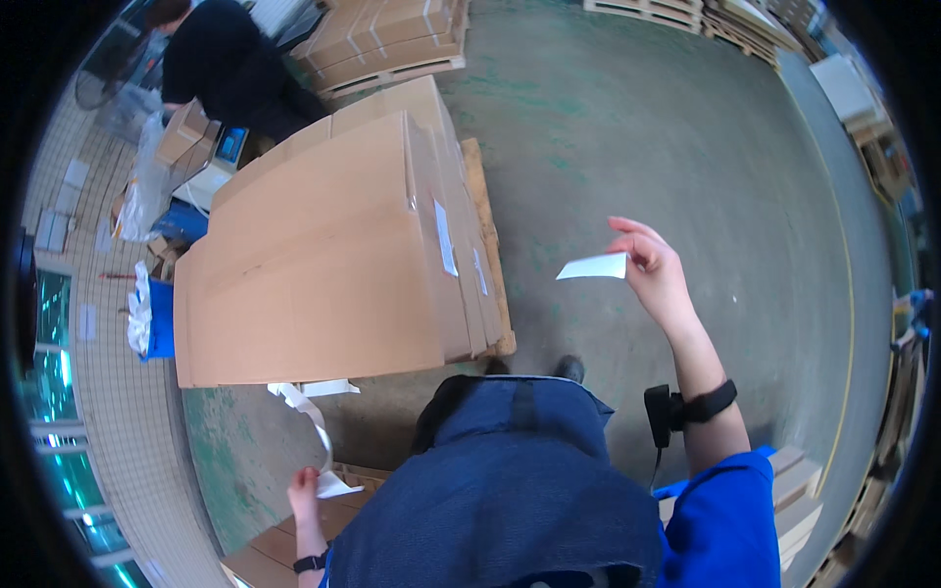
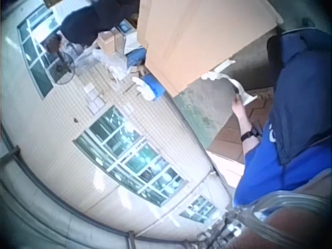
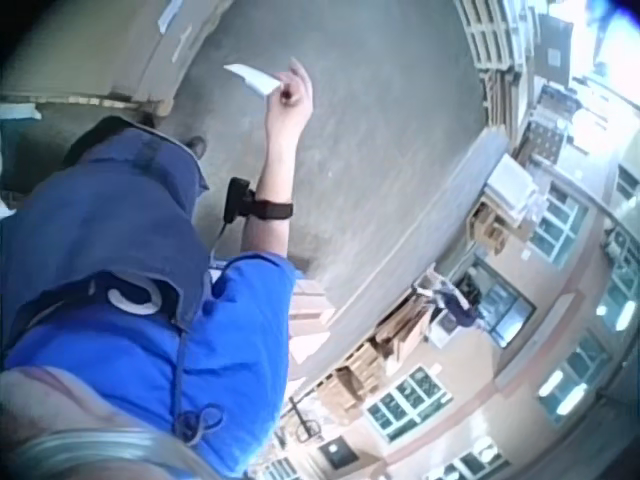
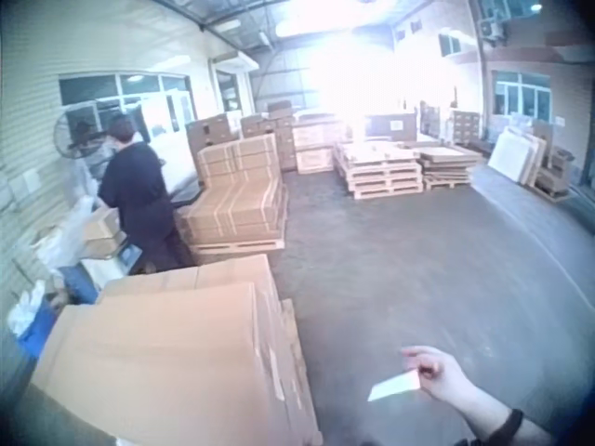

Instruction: Apply adhesive labels to cardboard boxes and organize them on pallets.

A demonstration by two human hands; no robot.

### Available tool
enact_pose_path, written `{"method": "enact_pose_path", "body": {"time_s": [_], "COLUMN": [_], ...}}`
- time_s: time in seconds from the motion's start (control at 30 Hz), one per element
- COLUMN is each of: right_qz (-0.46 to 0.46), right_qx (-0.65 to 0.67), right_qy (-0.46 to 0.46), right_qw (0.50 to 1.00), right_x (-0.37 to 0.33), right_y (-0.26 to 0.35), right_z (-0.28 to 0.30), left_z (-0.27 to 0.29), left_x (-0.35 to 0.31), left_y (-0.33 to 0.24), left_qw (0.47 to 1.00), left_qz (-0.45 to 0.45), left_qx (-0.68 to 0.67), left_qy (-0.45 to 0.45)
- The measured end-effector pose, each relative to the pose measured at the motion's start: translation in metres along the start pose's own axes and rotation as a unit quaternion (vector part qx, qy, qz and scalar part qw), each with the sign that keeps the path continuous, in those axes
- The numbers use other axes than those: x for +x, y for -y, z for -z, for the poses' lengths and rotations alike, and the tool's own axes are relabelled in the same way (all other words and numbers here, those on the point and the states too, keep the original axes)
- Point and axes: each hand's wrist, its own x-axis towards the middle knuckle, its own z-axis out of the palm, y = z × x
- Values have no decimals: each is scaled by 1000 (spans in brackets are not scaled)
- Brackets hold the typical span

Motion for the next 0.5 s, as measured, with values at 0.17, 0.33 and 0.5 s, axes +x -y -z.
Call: {"method": "enact_pose_path", "body": {"time_s": [0.17,0.33,0.5], "right_qz": [43,-79,-153], "right_qx": [148,268,321], "right_qy": [22,72,159], "right_qw": [988,958,921], "right_x": [87,159,268], "right_y": [2,-9,-12], "right_z": [-22,-41,-75], "left_z": [4,-22,-25], "left_x": [-51,-69,-52], "left_y": [-73,-150,-178], "left_qw": [988,993,979], "left_qz": [22,-1,65], "left_qx": [-146,-121,-185], "left_qy": [-35,9,48]}}
